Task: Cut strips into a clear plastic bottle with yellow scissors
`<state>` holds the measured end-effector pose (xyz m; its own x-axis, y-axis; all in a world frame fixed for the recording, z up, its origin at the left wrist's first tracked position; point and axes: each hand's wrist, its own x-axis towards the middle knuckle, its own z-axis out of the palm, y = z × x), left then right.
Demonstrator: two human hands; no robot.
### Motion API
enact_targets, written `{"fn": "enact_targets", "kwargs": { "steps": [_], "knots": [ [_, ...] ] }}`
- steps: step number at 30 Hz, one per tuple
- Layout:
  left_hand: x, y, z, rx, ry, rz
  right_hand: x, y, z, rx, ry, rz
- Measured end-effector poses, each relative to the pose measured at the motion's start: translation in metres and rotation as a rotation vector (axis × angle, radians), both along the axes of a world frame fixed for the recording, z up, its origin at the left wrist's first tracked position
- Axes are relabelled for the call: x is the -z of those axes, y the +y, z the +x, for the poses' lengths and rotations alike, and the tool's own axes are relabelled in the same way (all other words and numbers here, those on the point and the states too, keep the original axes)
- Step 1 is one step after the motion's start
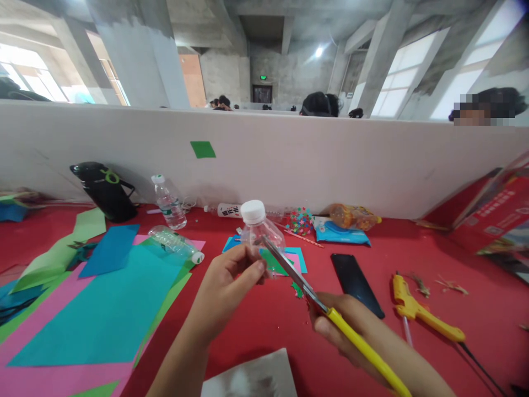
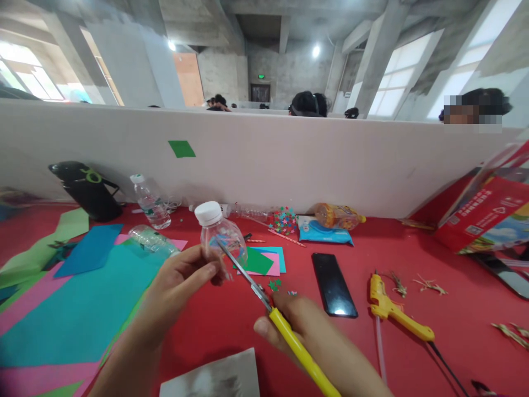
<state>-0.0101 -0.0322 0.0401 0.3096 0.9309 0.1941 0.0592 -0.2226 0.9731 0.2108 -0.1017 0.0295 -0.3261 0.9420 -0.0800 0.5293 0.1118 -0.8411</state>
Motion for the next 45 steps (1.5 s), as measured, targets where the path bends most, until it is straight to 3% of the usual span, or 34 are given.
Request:
{"fn": "enact_targets", "kwargs": {
  "steps": [11, 25, 35, 45],
  "knots": [
    [0.002, -0.01, 0.019, 0.087, -0.111, -0.111, -0.001, -0.002, -0.009, -0.016, 0.167, 0.017],
    [0.002, -0.012, 0.022, 0.093, -0.175, -0.113, -0.003, -0.002, -0.017, -0.002, 0.161, 0.009],
    [0.003, -0.013, 0.022, 0.134, -0.215, -0.126, 0.017, -0.002, -0.015, 0.002, 0.158, 0.099],
    [0.004, -0.013, 0.023, 0.132, -0.25, -0.119, 0.001, -0.005, -0.013, -0.055, 0.126, 0.036]
  ]
}}
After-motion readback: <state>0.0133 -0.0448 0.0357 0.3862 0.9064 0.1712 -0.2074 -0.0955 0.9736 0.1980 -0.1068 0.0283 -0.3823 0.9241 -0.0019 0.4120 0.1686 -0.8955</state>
